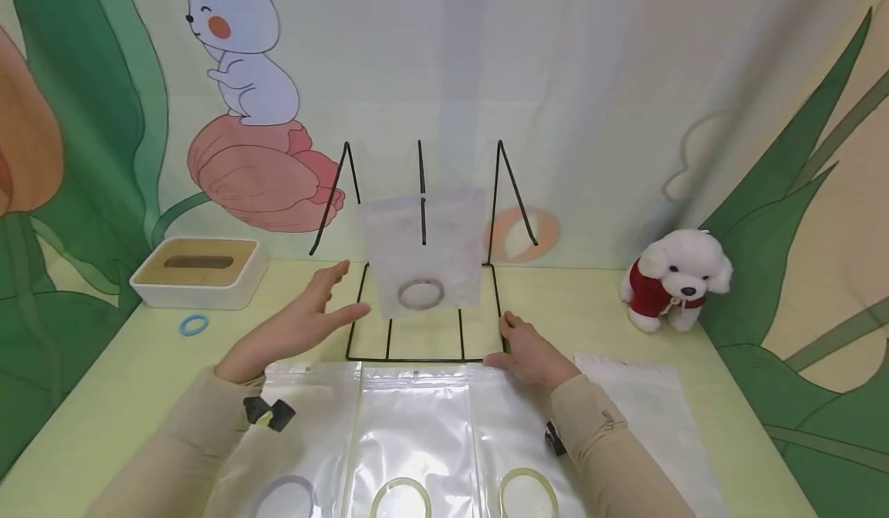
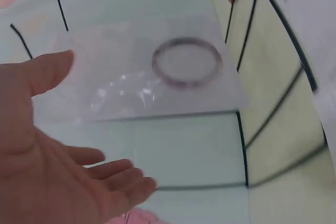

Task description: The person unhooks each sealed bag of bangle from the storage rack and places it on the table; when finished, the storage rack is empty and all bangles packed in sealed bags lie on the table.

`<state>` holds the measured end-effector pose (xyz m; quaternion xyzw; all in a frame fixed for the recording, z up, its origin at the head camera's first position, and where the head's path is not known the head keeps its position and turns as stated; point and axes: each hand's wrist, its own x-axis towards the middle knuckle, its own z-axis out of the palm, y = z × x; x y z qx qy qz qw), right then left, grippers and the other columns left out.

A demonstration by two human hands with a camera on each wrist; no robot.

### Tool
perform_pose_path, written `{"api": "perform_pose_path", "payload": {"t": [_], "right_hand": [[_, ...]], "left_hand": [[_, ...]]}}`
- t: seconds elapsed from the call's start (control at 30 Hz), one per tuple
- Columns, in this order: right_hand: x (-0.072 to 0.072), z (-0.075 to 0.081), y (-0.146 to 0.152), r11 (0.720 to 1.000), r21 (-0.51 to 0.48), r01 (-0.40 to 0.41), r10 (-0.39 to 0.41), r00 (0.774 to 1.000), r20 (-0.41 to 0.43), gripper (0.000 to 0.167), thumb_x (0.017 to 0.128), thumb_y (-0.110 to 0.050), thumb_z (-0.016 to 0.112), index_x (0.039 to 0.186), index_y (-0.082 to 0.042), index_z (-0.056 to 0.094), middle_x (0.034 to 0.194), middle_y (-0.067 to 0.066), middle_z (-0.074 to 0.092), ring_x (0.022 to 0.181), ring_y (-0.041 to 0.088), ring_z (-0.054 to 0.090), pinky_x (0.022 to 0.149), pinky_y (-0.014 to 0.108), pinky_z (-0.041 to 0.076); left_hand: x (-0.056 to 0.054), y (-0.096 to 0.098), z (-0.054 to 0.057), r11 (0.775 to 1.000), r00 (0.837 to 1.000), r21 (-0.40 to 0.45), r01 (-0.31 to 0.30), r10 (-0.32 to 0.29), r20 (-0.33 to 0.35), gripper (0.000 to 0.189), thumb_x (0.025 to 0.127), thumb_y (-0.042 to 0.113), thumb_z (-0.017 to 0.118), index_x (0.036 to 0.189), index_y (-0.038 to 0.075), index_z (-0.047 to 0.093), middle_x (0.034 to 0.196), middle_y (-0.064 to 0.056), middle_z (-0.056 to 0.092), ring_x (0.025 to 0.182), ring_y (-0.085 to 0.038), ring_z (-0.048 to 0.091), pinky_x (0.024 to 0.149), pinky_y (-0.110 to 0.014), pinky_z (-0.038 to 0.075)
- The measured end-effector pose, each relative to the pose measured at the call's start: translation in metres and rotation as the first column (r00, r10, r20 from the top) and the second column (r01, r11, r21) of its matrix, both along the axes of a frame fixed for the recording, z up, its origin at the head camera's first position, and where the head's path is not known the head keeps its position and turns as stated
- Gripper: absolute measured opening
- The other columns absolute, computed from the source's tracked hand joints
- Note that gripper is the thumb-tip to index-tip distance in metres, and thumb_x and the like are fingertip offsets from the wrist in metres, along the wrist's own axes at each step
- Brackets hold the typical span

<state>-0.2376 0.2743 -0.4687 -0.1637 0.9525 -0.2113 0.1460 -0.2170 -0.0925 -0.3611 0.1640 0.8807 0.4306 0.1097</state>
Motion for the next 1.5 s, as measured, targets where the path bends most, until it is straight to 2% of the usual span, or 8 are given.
{"api": "perform_pose_path", "payload": {"t": [0.17,0.3,0.57,0.83,1.0,1.2,1.4,1.5], "right_hand": [[-0.001,-0.003,0.000,1.000,0.001,0.004,-0.004,1.000,0.005,0.088,0.094,-0.042,0.061,0.150,0.010,0.017,0.157,0.029,0.011,0.142,0.047,0.015,0.113,0.055,0.022],[0.000,-0.003,0.001,1.000,0.014,0.007,-0.007,1.000,0.001,0.087,0.095,-0.041,0.061,0.149,0.012,0.017,0.156,0.030,0.011,0.142,0.047,0.015,0.113,0.055,0.022],[0.001,-0.001,0.003,1.000,0.009,-0.008,0.008,1.000,-0.018,0.086,0.095,-0.041,0.060,0.148,0.013,0.019,0.155,0.032,0.012,0.141,0.049,0.016,0.113,0.056,0.022],[0.003,0.000,0.002,1.000,0.005,-0.005,0.005,1.000,-0.013,0.086,0.096,-0.041,0.059,0.149,0.013,0.018,0.156,0.032,0.011,0.141,0.049,0.016,0.113,0.056,0.021],[0.003,0.001,0.001,1.000,0.003,-0.001,0.001,1.000,-0.007,0.086,0.096,-0.040,0.059,0.149,0.013,0.017,0.156,0.032,0.011,0.142,0.048,0.015,0.113,0.056,0.021],[0.004,0.003,-0.001,1.000,0.008,0.002,-0.001,1.000,-0.012,0.086,0.095,-0.040,0.060,0.148,0.013,0.018,0.156,0.032,0.012,0.141,0.048,0.016,0.113,0.056,0.021],[0.002,0.002,-0.001,1.000,0.006,0.000,0.000,1.000,-0.012,0.085,0.095,-0.039,0.060,0.148,0.013,0.018,0.156,0.031,0.011,0.141,0.048,0.016,0.113,0.056,0.021],[0.001,0.000,0.000,1.000,0.009,0.001,0.000,1.000,-0.010,0.084,0.095,-0.038,0.060,0.149,0.012,0.018,0.157,0.030,0.011,0.142,0.047,0.015,0.113,0.055,0.022]], "left_hand": [[-0.022,0.029,0.004,0.971,0.994,0.240,-0.011,0.036,-0.100,0.085,0.095,0.055,0.054,0.157,0.015,0.011,0.158,-0.005,0.022,0.145,-0.021,0.021,0.115,-0.048,0.022],[-0.036,0.042,0.005,0.898,0.979,0.441,0.002,0.088,-0.185,0.062,0.099,0.042,0.054,0.150,0.016,0.033,0.146,-0.002,0.044,0.135,-0.016,0.040,0.111,-0.044,0.031],[-0.046,0.051,0.006,0.767,0.973,0.642,-0.007,0.152,-0.172,0.039,0.099,0.035,0.057,0.131,0.012,0.060,0.121,-0.007,0.065,0.109,-0.019,0.059,0.093,-0.040,0.047],[-0.045,0.057,0.010,0.768,0.947,0.639,-0.041,0.233,-0.220,0.041,0.096,0.045,0.059,0.116,0.012,0.070,0.104,-0.006,0.072,0.098,-0.018,0.065,0.090,-0.036,0.050],[-0.043,0.061,0.012,0.742,0.939,0.669,-0.046,0.261,-0.225,0.042,0.096,0.045,0.058,0.112,0.008,0.072,0.100,-0.007,0.073,0.093,-0.020,0.066,0.083,-0.034,0.052],[-0.042,0.066,0.013,0.719,0.904,0.694,-0.032,0.318,-0.287,0.035,0.099,0.036,0.057,0.106,0.005,0.072,0.094,-0.010,0.073,0.084,-0.020,0.066,0.071,-0.030,0.053],[-0.035,0.070,0.016,0.669,0.920,0.740,-0.065,0.327,-0.215,0.033,0.099,0.032,0.057,0.106,0.002,0.069,0.092,-0.010,0.070,0.082,-0.019,0.063,0.069,-0.027,0.051],[-0.031,0.070,0.016,0.666,0.925,0.742,-0.081,0.328,-0.193,0.032,0.099,0.031,0.057,0.110,0.002,0.069,0.095,-0.011,0.070,0.084,-0.019,0.065,0.071,-0.028,0.054]]}}
